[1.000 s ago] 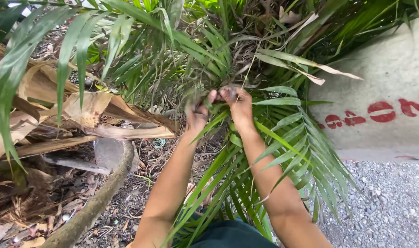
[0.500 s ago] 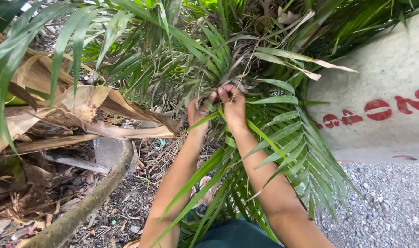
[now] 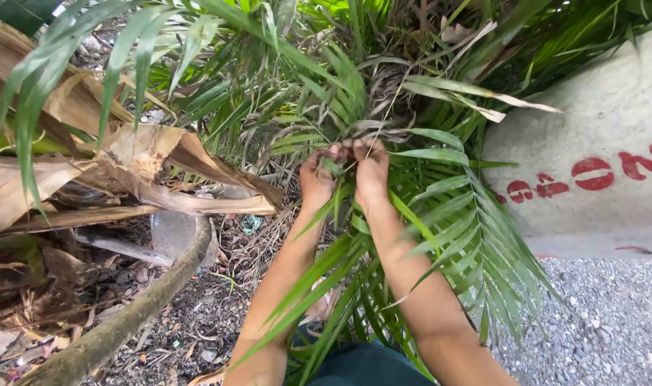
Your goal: Preparing or stripping palm leaves for weaving or craft.
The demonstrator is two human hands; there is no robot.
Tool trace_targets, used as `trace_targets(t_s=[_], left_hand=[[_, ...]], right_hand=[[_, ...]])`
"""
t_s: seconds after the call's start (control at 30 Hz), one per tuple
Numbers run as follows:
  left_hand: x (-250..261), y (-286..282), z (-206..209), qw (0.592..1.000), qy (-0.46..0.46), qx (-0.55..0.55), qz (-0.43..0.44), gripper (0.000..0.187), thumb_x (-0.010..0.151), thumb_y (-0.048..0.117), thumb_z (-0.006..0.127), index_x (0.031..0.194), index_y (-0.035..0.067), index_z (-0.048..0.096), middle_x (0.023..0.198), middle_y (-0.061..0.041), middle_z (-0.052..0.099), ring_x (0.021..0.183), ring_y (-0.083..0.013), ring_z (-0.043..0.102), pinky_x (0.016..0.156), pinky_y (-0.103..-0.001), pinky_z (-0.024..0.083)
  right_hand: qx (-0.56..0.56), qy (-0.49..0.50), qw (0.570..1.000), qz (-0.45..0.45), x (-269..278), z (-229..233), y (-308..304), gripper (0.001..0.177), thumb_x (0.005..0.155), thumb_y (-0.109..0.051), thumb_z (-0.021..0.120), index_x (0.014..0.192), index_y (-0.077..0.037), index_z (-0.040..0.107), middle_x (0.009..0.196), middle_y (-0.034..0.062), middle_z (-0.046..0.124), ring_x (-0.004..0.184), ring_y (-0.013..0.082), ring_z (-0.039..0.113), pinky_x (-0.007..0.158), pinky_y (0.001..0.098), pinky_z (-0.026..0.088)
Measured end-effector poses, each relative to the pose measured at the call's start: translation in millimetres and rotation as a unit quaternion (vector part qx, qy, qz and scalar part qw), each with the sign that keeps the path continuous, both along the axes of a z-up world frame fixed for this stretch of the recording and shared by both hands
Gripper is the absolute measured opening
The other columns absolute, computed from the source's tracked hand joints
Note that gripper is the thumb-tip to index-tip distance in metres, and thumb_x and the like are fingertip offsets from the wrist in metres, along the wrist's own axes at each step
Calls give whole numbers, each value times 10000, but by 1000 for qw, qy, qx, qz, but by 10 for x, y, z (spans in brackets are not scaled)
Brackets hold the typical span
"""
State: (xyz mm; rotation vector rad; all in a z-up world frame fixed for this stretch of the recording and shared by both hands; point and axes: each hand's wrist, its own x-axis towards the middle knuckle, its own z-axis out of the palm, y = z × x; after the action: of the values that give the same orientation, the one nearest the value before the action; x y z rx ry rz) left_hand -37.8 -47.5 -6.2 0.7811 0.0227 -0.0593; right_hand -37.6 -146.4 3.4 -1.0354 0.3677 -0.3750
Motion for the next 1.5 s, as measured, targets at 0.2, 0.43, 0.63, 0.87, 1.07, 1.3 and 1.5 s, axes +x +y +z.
trace_targets(t_s=[0.2,0.43,0.63,0.87,1.07,1.3,1.5], left_hand=[[-102,3,185,996,-18,87,-12,206,1004,158,704,1099,-21,675,1005,-46,723,891,-112,637,835,-272,519],[-142,89,401,948,-74,306,53,187,999,171,711,1070,4,663,976,-64,692,893,-132,609,833,-283,517],[-123,86,386,928,-27,371,25,182,998,180,670,1074,15,648,1008,-116,716,915,-191,643,868,-310,517],[-17,142,323,879,-33,473,51,323,937,225,637,1189,35,704,1229,-157,730,1140,-256,660,1006,-328,468],[-20,178,302,907,0,419,36,317,947,258,675,1168,32,705,1148,-125,751,1067,-227,681,981,-319,477],[2,212,476,915,20,400,42,329,986,335,682,1108,30,697,1083,-82,746,1011,-177,670,933,-307,476],[65,165,249,946,21,321,33,346,979,378,678,1116,61,689,1011,-72,784,936,-176,698,883,-331,530]], right_hand=[[-120,47,992,10,-78,237,32,69,1012,-49,597,1070,-80,615,910,-4,647,803,104,590,750,273,525],[-56,74,995,46,21,222,-15,47,1035,-89,585,1046,-68,625,908,-25,657,800,104,593,733,274,537],[-249,90,964,24,-36,677,-92,80,987,14,640,1035,-49,631,832,3,601,713,97,501,618,266,393],[-213,-84,973,39,-198,1567,-90,94,1045,-8,594,1042,-101,603,906,-11,674,712,47,513,638,201,419],[-193,-19,978,75,-149,846,-183,134,981,41,591,1000,-91,583,911,-12,657,743,81,609,649,222,473],[-291,-41,954,66,-181,307,-216,135,926,81,727,954,-34,662,924,18,674,856,92,607,808,249,516],[-434,140,888,62,-172,520,-138,146,892,6,749,1032,-35,750,869,31,758,740,101,659,717,262,526]])
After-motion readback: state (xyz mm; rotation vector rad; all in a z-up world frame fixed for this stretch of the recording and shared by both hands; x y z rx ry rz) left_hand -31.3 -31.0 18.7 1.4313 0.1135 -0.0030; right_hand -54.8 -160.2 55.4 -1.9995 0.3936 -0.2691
